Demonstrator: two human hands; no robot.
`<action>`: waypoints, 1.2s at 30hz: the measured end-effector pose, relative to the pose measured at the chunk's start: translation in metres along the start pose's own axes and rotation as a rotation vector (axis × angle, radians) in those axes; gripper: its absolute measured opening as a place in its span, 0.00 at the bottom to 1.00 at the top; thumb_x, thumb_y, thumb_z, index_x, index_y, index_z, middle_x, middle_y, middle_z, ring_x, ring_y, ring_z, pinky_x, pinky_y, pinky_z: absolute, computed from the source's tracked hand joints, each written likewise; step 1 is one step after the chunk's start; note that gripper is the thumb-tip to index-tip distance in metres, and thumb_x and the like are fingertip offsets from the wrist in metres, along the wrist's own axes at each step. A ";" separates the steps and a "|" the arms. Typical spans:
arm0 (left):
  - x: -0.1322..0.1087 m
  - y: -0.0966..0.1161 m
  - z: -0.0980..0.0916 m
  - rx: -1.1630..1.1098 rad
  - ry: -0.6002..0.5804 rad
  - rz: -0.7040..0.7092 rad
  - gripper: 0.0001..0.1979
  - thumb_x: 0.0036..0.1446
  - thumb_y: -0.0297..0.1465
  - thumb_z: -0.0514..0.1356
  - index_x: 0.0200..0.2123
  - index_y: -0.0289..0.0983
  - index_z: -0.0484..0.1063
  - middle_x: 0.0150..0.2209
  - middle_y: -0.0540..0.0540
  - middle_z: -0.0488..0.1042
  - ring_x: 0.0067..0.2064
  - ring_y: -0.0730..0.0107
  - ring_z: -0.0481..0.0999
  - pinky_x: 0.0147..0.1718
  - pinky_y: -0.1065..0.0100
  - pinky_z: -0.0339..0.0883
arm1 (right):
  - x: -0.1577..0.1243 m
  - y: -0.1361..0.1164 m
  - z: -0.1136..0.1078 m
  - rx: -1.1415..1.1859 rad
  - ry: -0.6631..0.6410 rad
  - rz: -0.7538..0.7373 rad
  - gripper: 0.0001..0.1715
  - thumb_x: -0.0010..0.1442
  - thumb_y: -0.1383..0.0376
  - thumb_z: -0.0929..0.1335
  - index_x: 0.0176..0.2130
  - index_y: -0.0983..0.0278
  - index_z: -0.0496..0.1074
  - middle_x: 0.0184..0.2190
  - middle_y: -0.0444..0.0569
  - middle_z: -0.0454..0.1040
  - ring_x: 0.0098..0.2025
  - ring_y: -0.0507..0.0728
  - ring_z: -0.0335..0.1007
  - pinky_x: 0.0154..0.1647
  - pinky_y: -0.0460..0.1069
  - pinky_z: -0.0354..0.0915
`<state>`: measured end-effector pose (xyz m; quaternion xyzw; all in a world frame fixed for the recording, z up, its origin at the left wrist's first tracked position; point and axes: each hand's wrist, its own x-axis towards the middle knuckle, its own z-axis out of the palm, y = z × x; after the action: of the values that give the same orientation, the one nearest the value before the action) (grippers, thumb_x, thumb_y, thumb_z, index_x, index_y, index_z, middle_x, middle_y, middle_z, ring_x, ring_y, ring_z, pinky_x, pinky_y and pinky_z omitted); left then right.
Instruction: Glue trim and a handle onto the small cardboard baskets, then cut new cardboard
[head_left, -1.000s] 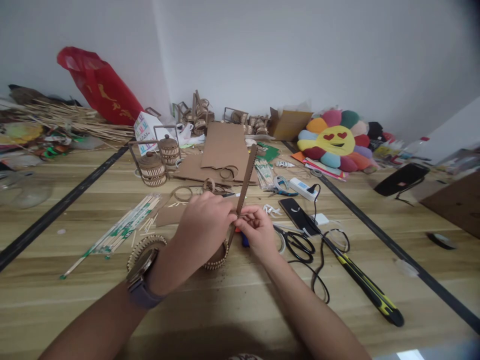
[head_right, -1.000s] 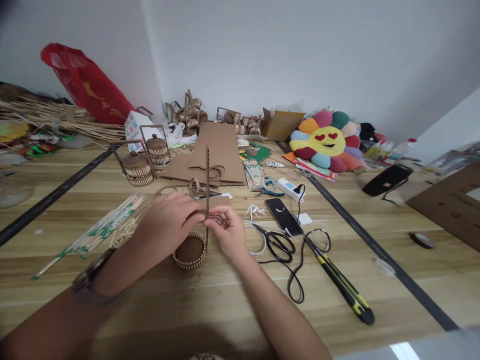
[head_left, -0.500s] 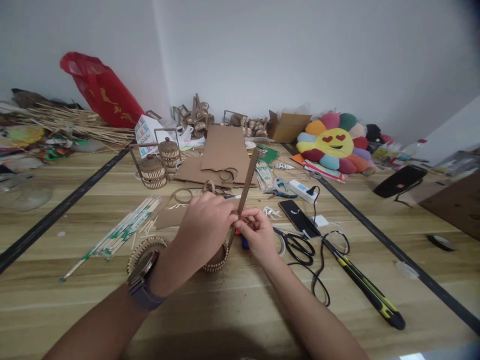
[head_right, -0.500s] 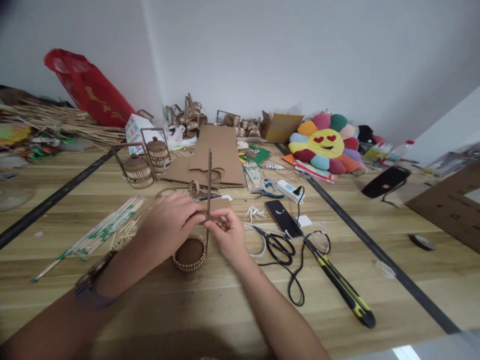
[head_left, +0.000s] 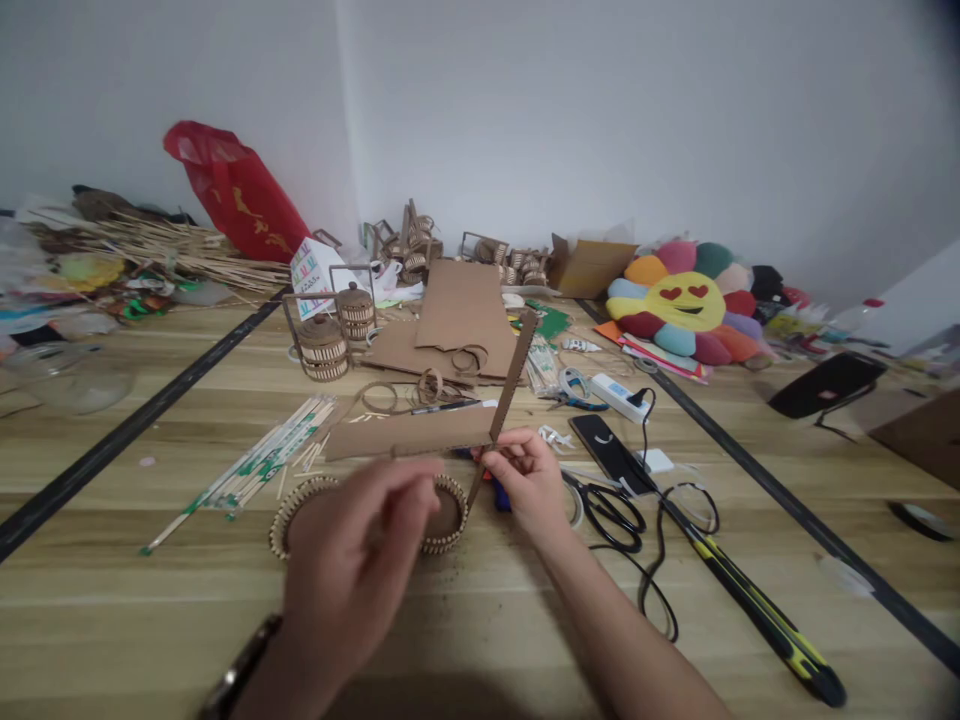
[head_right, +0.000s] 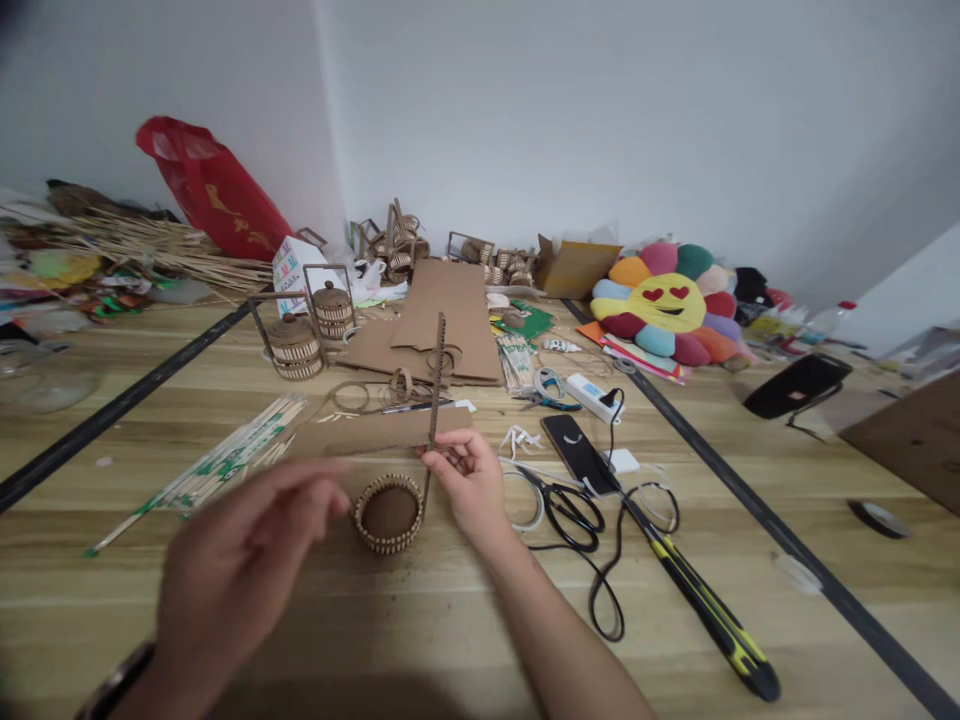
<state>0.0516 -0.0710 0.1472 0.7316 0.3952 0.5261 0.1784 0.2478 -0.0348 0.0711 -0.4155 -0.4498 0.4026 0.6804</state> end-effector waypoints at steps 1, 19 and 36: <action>-0.014 -0.002 0.007 -0.062 -0.053 -0.028 0.08 0.67 0.32 0.56 0.44 0.46 0.75 0.30 0.54 0.79 0.30 0.71 0.78 0.32 0.71 0.73 | 0.000 0.001 -0.001 -0.014 0.006 -0.003 0.17 0.47 0.57 0.79 0.33 0.57 0.73 0.28 0.43 0.82 0.31 0.56 0.79 0.31 0.49 0.70; -0.039 -0.020 0.103 -0.240 0.062 -0.115 0.17 0.70 0.31 0.50 0.59 0.42 0.68 0.54 0.38 0.73 0.56 0.59 0.73 0.54 0.57 0.70 | -0.006 0.000 -0.004 -0.086 0.073 0.000 0.17 0.46 0.58 0.80 0.30 0.59 0.73 0.26 0.41 0.79 0.28 0.53 0.74 0.30 0.46 0.68; -0.010 -0.029 0.121 -0.635 0.208 -0.502 0.05 0.50 0.32 0.64 0.32 0.38 0.79 0.43 0.41 0.81 0.50 0.57 0.77 0.50 0.60 0.71 | -0.010 0.006 -0.008 -0.133 0.098 -0.140 0.13 0.49 0.58 0.79 0.33 0.60 0.76 0.32 0.45 0.79 0.30 0.53 0.74 0.33 0.47 0.71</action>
<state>0.1494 -0.0416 0.0750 0.4641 0.3952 0.6332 0.4769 0.2516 -0.0439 0.0605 -0.4465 -0.4696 0.3022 0.6991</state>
